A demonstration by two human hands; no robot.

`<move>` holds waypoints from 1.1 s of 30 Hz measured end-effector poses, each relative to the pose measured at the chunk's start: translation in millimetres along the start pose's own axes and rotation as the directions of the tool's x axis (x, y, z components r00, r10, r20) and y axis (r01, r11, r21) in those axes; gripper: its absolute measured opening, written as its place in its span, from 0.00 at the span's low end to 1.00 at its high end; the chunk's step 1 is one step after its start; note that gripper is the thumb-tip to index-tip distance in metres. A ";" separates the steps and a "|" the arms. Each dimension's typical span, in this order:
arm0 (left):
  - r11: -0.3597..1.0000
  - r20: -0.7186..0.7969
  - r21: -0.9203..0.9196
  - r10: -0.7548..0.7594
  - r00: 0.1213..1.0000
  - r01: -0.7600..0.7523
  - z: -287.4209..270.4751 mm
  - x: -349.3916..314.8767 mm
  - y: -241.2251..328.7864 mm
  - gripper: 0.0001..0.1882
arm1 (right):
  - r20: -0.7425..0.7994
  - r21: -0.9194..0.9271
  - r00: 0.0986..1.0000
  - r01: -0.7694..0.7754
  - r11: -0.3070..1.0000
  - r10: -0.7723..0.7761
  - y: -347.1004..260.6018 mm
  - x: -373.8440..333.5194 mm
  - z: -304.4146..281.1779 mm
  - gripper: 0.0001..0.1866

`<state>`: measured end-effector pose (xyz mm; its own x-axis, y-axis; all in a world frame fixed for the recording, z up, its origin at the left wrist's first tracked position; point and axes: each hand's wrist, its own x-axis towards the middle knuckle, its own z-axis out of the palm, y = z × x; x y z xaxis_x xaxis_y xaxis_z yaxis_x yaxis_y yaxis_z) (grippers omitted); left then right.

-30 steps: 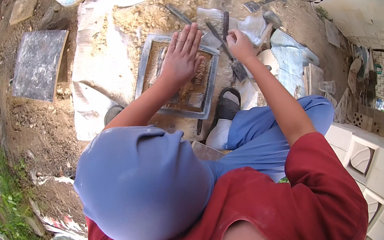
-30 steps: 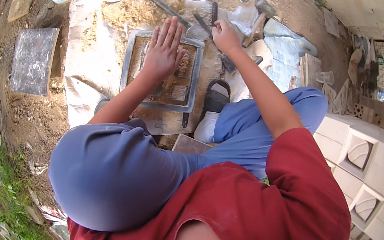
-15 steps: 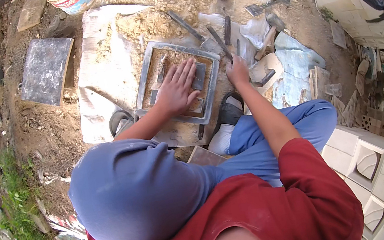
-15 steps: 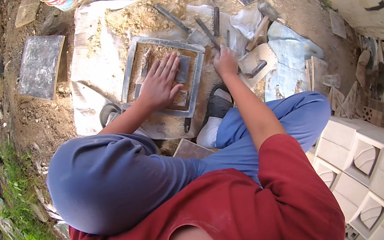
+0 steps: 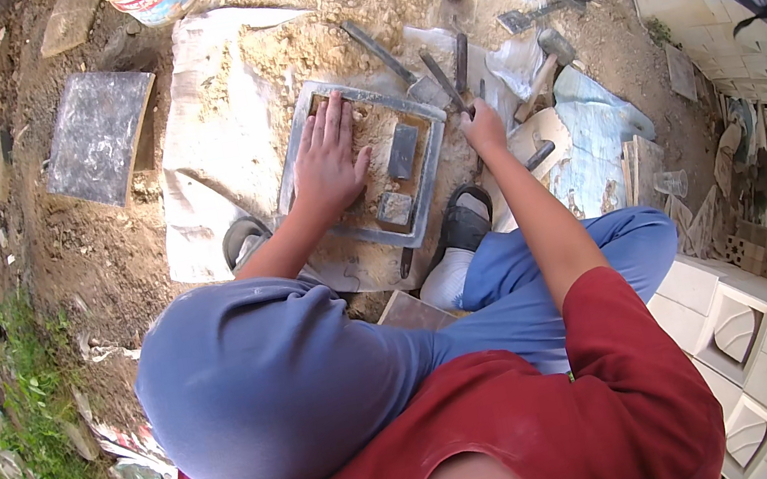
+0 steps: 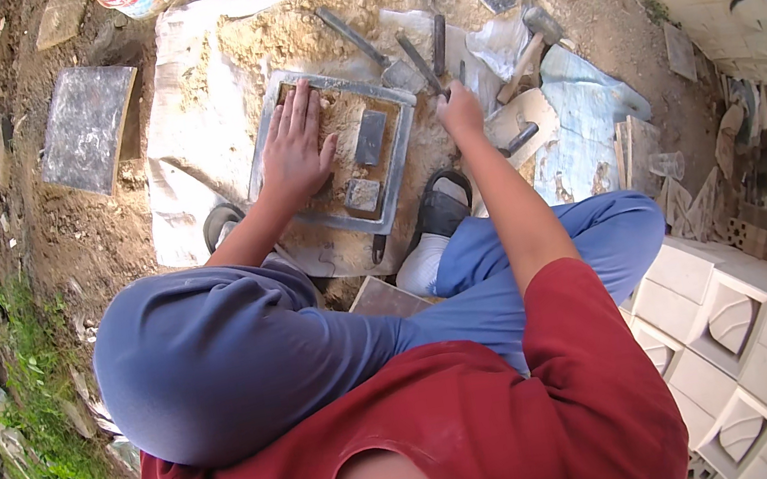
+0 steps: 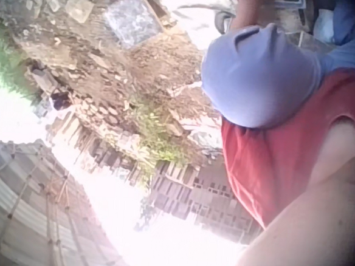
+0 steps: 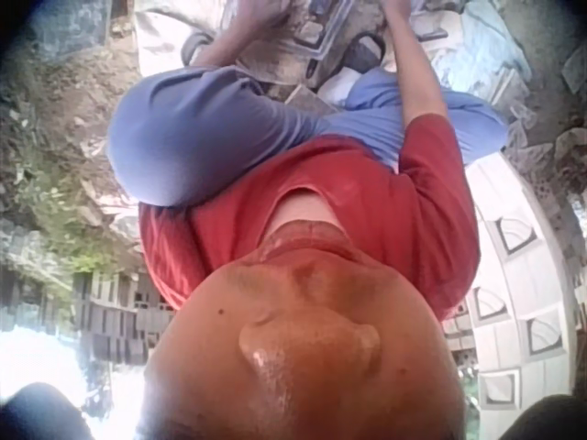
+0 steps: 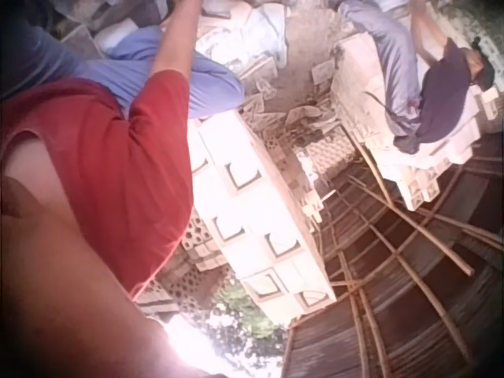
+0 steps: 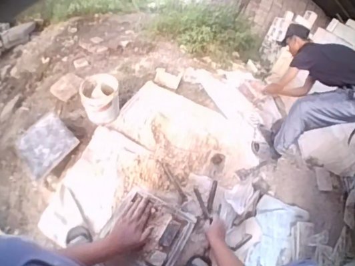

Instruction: The person fills a metal mold with mortar mixture, pressing and compacting it by hand and smoothing the surface with a trowel.

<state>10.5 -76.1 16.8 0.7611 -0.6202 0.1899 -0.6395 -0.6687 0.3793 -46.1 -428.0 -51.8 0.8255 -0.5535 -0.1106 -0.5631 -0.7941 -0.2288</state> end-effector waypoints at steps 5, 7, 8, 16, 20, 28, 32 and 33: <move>0.975 0.024 -0.044 0.220 0.975 -0.219 19.8 -4.6 35.7 0.40 | 0.047 -0.074 0.999 -0.002 0.997 0.005 2.9 5.5 8.7 0.18; 0.976 0.066 -0.132 0.180 0.981 -0.171 14.5 -2.9 44.1 0.39 | 0.033 -0.085 0.999 0.004 0.996 -0.001 8.5 6.5 10.1 0.20; 0.983 0.049 -0.096 0.162 0.986 -0.157 14.6 -0.5 43.2 0.39 | 0.092 -0.092 0.996 -0.008 0.996 0.016 12.4 8.3 9.3 0.20; 0.998 0.045 0.037 0.049 0.998 -0.050 5.9 -13.0 15.1 0.38 | 0.072 0.055 0.997 -0.036 0.998 0.032 17.4 -39.8 -5.1 0.18; 0.999 -0.016 0.018 0.036 0.999 -0.036 -5.1 -9.4 13.6 0.41 | 0.011 0.244 1.000 -0.018 0.970 0.016 32.3 -52.1 -10.0 0.16; 0.996 -0.072 0.068 0.056 0.996 -0.051 4.3 -7.1 13.5 0.42 | 0.084 0.370 0.996 0.001 0.929 -0.034 11.9 -79.2 -22.3 0.21; 0.988 -0.049 0.104 0.123 0.991 -0.117 -1.3 -8.1 2.8 0.43 | 0.053 0.423 0.996 0.039 0.905 -0.068 -0.4 -78.9 -57.4 0.27; 0.980 -0.034 0.117 0.166 0.986 -0.161 -4.6 -7.1 -2.0 0.43 | 0.060 0.466 0.995 0.040 0.884 -0.076 -2.5 -78.0 -68.5 0.28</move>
<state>6.9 -68.5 18.9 0.6478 -0.7082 0.2807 -0.7618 -0.6035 0.2354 -111.7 -400.1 23.6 0.8667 -0.4755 -0.1504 -0.4470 -0.6069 -0.6571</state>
